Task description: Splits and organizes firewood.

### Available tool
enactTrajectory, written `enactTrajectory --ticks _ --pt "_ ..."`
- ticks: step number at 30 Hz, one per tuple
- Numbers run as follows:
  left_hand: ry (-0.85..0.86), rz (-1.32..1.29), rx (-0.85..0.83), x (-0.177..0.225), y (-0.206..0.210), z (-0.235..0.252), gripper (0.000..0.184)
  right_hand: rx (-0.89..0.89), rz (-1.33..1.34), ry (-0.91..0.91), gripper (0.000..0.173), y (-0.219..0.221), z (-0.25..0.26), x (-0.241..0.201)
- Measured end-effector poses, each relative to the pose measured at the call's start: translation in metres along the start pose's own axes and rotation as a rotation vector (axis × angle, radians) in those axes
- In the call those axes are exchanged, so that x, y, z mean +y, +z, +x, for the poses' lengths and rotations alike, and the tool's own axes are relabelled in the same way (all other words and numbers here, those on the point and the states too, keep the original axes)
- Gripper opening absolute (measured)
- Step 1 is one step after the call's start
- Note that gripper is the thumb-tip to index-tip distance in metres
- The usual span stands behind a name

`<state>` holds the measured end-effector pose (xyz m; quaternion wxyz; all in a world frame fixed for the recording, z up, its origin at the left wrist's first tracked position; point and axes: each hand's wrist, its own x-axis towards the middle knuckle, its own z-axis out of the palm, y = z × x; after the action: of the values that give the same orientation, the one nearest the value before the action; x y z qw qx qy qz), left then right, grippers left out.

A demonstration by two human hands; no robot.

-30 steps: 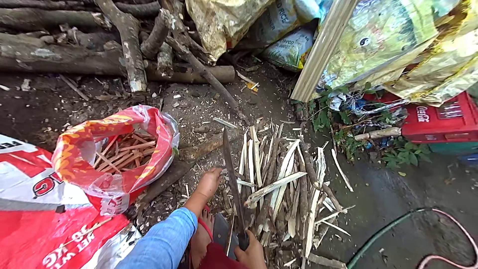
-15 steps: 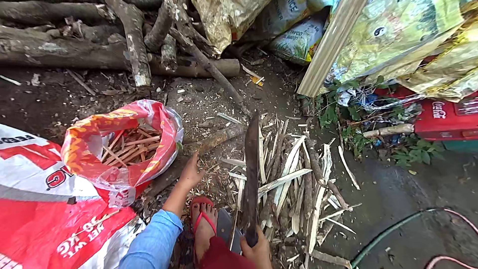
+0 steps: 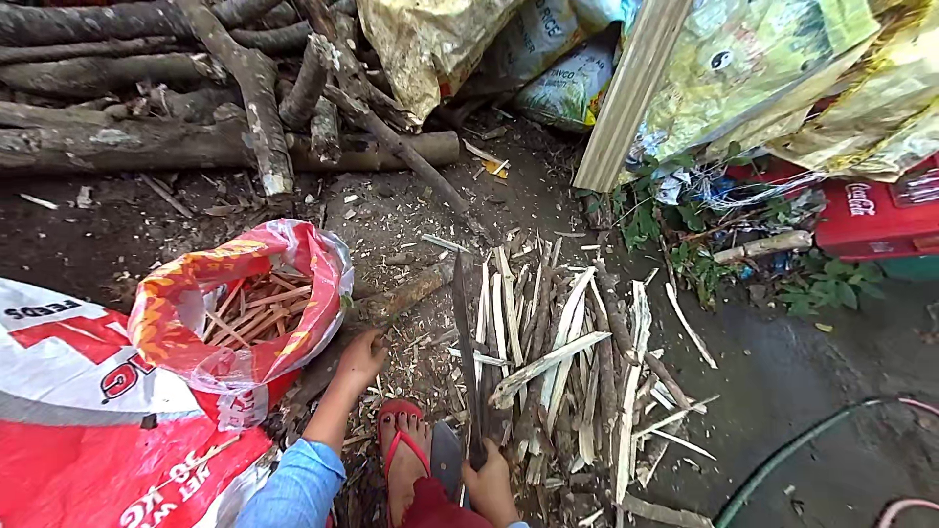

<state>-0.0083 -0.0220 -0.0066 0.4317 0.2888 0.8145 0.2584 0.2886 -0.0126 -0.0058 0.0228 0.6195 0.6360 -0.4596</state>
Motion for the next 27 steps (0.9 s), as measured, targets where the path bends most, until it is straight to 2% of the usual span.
enactTrajectory --ticks 2,5,8,10,11,14,16,19,21,23,27 --pt "0.017 0.000 -0.013 0.004 0.004 0.000 0.045 -0.038 -0.001 0.048 0.047 -0.004 0.012 -0.002" --pt "0.050 0.002 -0.030 0.009 0.006 -0.005 0.044 -0.013 0.120 -0.046 0.041 -0.020 0.007 -0.009" --pt "0.059 -0.015 -0.028 0.007 0.003 -0.007 0.042 0.116 0.230 -0.184 0.044 -0.023 -0.010 -0.016" --pt "0.033 -0.019 -0.028 0.000 0.002 -0.007 0.041 0.185 0.197 -0.205 0.043 -0.011 -0.012 -0.015" --pt "0.021 -0.011 -0.027 -0.001 0.002 -0.006 0.041 0.136 0.141 -0.140 0.043 -0.005 -0.007 -0.012" --pt "0.018 0.008 -0.032 0.003 0.004 -0.003 0.042 -0.179 -0.125 0.144 0.045 0.003 0.031 0.000" --pt "0.040 0.008 -0.035 0.009 0.003 -0.001 0.041 -0.227 -0.160 0.142 0.043 0.003 0.042 0.004" --pt "0.035 -0.021 -0.037 0.005 0.003 -0.006 0.042 -0.174 -0.117 0.075 0.042 -0.001 0.034 0.007" --pt "0.031 -0.063 -0.033 0.002 0.007 -0.005 0.046 -0.154 -0.116 0.067 0.044 -0.003 0.028 0.006" --pt "0.052 -0.140 -0.013 0.005 0.013 -0.003 0.057 -0.151 -0.148 0.087 0.045 -0.001 0.024 0.004" --pt "0.132 -0.252 -0.009 0.031 0.033 -0.006 0.080 -0.199 -0.254 0.164 0.047 0.015 0.021 0.009"
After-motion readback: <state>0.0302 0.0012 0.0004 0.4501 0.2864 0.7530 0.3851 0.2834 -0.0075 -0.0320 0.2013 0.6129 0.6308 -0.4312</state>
